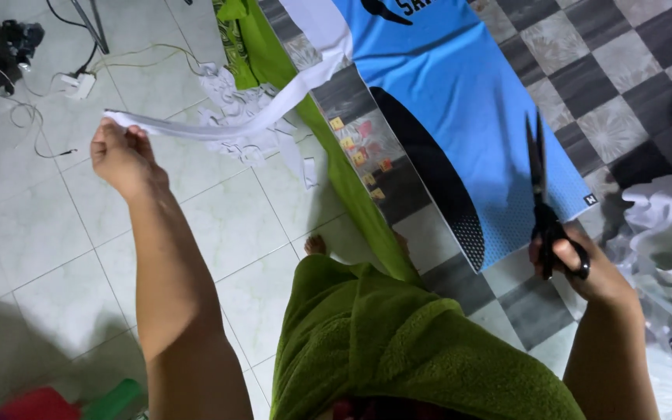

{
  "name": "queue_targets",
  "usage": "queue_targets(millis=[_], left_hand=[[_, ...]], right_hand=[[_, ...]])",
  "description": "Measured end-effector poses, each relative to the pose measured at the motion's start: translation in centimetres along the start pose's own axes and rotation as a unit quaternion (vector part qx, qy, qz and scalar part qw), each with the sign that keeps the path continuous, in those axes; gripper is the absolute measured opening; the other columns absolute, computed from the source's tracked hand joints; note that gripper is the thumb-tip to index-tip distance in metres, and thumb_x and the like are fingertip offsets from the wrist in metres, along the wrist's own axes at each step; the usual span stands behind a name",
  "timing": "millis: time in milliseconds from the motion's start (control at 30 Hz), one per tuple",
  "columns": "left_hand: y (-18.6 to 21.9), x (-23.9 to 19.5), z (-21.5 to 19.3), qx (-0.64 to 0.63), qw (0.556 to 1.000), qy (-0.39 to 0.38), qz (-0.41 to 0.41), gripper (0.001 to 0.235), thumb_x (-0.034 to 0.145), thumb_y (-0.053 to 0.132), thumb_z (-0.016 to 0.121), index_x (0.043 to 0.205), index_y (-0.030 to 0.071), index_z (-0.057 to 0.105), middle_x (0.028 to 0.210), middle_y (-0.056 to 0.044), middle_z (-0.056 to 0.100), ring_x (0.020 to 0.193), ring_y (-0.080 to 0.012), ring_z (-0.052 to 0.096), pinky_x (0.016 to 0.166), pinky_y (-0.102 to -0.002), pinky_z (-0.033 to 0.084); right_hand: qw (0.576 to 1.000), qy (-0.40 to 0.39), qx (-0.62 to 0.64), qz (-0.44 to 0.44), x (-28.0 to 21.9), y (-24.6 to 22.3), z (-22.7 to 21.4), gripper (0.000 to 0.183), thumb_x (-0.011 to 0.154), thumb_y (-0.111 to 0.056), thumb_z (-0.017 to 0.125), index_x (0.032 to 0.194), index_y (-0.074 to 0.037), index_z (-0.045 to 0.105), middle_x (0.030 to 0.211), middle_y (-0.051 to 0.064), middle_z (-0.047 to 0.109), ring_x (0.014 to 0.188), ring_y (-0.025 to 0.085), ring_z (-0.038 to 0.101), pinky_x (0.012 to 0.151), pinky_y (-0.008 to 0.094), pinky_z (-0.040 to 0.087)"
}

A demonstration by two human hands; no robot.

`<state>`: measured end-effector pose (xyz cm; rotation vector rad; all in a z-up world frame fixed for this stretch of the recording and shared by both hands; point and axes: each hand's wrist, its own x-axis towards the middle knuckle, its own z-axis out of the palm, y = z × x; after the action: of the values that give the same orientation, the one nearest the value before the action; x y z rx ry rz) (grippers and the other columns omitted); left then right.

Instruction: The person uses scissors to cut a blue and white patterned fabric laid out on a tiled floor. They carefully trim the edges and follow the design lines, removing excess material throughout the process.

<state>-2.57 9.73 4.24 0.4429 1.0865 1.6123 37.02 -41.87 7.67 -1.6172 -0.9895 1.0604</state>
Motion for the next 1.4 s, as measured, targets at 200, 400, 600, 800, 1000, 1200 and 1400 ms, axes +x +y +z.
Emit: queue_targets(millis=[200,400,600,800,1000,1200,1400], left_hand=[[0.1,6.2,0.4,0.036,0.999,0.039,0.009,0.012,0.085,0.015,0.064,0.089,0.004,0.060,0.070,-0.006,0.060,0.059,-0.0119,0.057,0.060,-0.022,0.058],[-13.8,22.2,-2.5,0.431,0.853,-0.005,0.294,0.070,0.093,0.026,0.073,0.141,0.002,0.027,0.145,-0.020,0.038,0.137,-0.0319,0.034,0.115,-0.037,0.023],[-14.7,3.9,13.7,0.219,0.762,-0.445,0.416,0.026,0.069,0.003,0.074,0.092,0.003,0.060,0.087,-0.017,0.061,0.081,-0.0326,0.061,0.082,-0.039,0.048],[-19.8,-4.3,17.3,0.224,0.463,-0.723,0.461,0.014,0.081,0.005,0.070,0.093,0.011,0.071,0.110,-0.003,0.064,0.108,-0.0282,0.054,0.086,-0.044,0.043],[-26.3,-4.2,20.8,0.245,0.268,-0.822,0.439,0.027,0.077,0.009,0.060,0.104,0.009,0.067,0.110,-0.006,0.065,0.108,-0.0288,0.053,0.087,-0.043,0.041],[-27.5,-3.3,22.5,0.183,0.231,-0.803,0.519,0.013,0.070,0.012,0.063,0.082,0.010,0.064,0.096,-0.005,0.060,0.096,-0.0246,0.054,0.082,-0.038,0.041],[-27.1,-5.2,25.4,0.288,0.228,-0.828,0.424,0.009,0.079,0.008,0.062,0.078,0.014,0.055,0.075,-0.001,0.059,0.081,-0.0244,0.056,0.079,-0.037,0.037]], right_hand=[[0.998,-0.040,0.009,0.052,5.0,3.0,2.1,0.045,0.087,-0.046,0.054,0.084,-0.002,0.061,0.060,0.009,0.063,0.051,0.018,0.060,0.050,0.030,0.046],[0.989,-0.077,0.058,0.109,14.0,1.9,8.6,0.047,0.081,-0.049,0.058,0.084,-0.002,0.063,0.061,0.010,0.061,0.052,0.019,0.061,0.049,0.033,0.049],[0.876,0.203,-0.327,0.291,17.9,11.1,10.7,0.057,0.073,-0.036,0.072,0.124,-0.015,0.060,0.092,0.021,0.068,0.092,0.042,0.065,0.076,0.051,0.050],[0.783,0.351,-0.358,0.368,13.0,5.6,13.2,0.046,0.080,-0.031,0.071,0.112,-0.004,0.051,0.083,0.027,0.066,0.076,0.051,0.061,0.060,0.052,0.045],[0.754,0.427,-0.369,0.336,5.3,8.6,15.7,0.046,0.077,-0.013,0.066,0.121,-0.005,0.055,0.096,0.023,0.068,0.084,0.050,0.061,0.069,0.052,0.049],[0.713,0.481,-0.415,0.296,4.7,10.8,16.4,0.034,0.086,-0.033,0.072,0.098,-0.005,0.056,0.090,0.019,0.062,0.082,0.039,0.058,0.066,0.048,0.046],[0.750,0.416,-0.316,0.405,4.4,9.7,11.4,0.025,0.090,-0.026,0.061,0.101,-0.005,0.051,0.087,0.024,0.065,0.078,0.050,0.061,0.063,0.052,0.044]])
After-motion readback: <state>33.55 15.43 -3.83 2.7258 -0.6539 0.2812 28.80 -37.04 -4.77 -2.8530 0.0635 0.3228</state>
